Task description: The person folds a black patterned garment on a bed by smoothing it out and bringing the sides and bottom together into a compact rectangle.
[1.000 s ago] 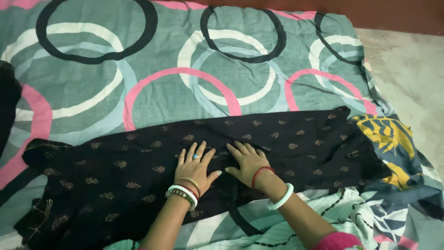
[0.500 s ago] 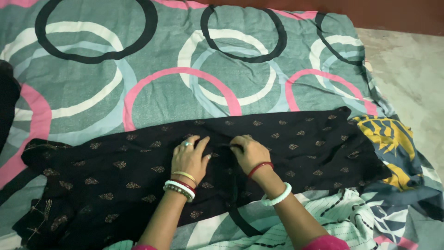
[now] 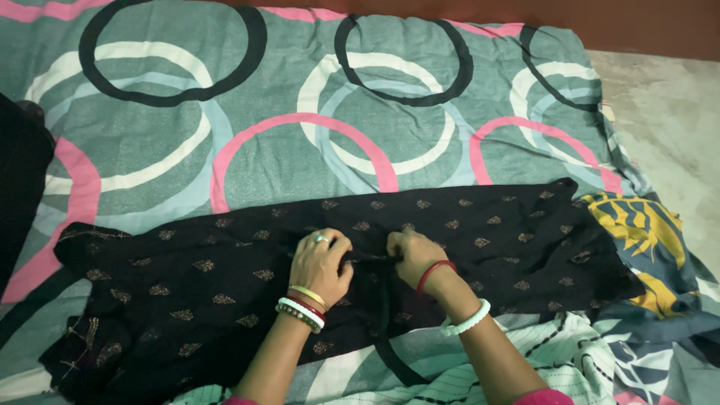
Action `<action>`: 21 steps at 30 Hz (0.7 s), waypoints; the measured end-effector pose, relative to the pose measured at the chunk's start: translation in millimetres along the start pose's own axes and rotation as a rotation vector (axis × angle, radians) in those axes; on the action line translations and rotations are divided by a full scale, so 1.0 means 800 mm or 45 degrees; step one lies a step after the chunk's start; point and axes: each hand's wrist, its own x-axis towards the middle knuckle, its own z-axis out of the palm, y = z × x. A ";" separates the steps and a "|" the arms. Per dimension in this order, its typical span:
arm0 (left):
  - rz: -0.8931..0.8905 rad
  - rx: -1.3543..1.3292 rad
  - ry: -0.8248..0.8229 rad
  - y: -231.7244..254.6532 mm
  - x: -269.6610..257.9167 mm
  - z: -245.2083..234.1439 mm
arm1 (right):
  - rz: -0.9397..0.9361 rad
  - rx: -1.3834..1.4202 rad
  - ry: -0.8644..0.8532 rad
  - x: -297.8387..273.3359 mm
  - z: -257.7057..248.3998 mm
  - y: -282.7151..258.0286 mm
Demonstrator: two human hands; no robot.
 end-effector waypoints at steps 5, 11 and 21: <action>-0.089 0.058 -0.114 -0.004 -0.002 0.016 | -0.072 -0.058 -0.292 0.001 0.012 -0.006; -0.026 -0.004 0.021 -0.010 -0.010 0.025 | 0.072 -0.109 0.033 -0.006 -0.009 -0.037; -0.018 -0.158 0.125 -0.026 -0.008 0.022 | 0.131 -0.490 -0.471 -0.007 0.033 -0.071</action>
